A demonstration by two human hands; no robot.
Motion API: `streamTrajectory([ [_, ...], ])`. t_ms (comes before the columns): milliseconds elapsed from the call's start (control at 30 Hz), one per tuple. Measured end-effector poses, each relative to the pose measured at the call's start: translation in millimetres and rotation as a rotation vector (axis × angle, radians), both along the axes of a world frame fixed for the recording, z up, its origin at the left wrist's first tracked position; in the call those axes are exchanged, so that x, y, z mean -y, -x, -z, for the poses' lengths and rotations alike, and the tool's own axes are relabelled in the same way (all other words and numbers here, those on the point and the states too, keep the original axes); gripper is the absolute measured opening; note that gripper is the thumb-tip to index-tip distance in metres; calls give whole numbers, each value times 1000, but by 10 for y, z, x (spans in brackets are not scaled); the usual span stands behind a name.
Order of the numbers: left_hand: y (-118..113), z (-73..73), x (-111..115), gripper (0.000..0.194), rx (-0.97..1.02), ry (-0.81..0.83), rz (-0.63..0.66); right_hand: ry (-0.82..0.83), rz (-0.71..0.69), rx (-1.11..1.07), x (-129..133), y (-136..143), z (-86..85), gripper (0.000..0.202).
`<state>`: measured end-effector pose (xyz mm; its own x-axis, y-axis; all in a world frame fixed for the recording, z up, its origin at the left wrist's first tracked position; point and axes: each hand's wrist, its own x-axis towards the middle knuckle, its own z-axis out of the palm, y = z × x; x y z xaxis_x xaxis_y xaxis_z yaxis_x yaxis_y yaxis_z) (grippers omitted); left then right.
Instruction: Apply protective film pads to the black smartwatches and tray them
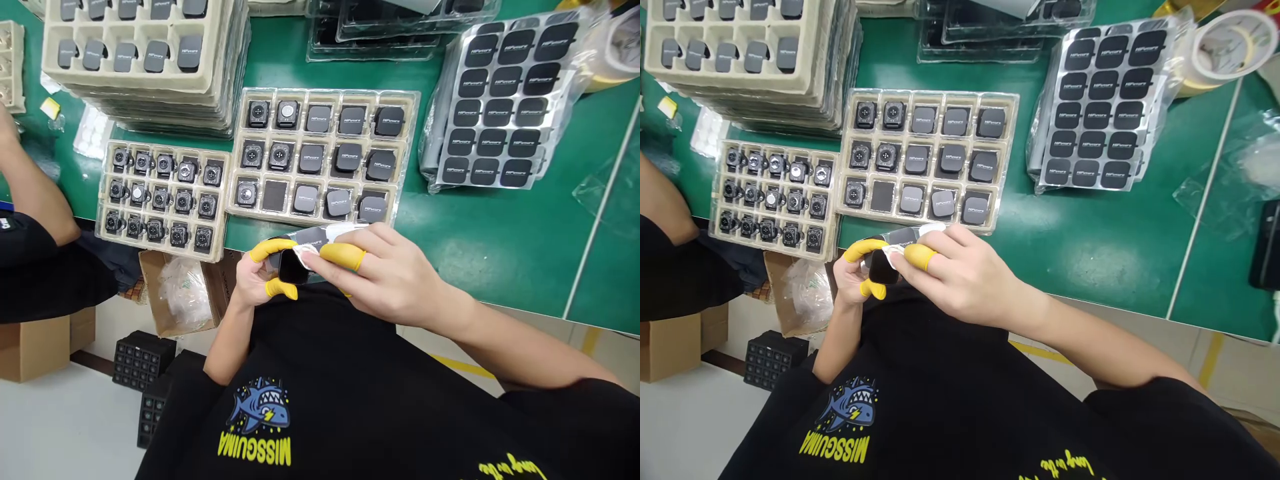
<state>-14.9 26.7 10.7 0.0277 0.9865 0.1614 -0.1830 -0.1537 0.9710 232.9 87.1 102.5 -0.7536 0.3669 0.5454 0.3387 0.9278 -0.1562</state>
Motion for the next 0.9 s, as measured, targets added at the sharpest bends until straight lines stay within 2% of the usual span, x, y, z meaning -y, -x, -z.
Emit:
streamTrajectory([
  [133, -27, -6, 6, 81, -24, -4, -28, 29, -80, 6, 40, 27, 9, 29],
  [267, -22, -17, 27, 80, -39, 2, 0, 86, -169, -24, 91, 53, 41, 26],
  [500, 0, -22, 11, 80, -42, -25, -32, -38, -12, -39, 72, 25, 77, 31],
  [700, -21, -15, 4, 84, -46, 6, 3, 44, -159, -47, 115, 33, 20, 27],
  [900, -37, -14, 31, 77, -44, 20, 23, -85, -14, -18, 36, 45, 64, 29],
])
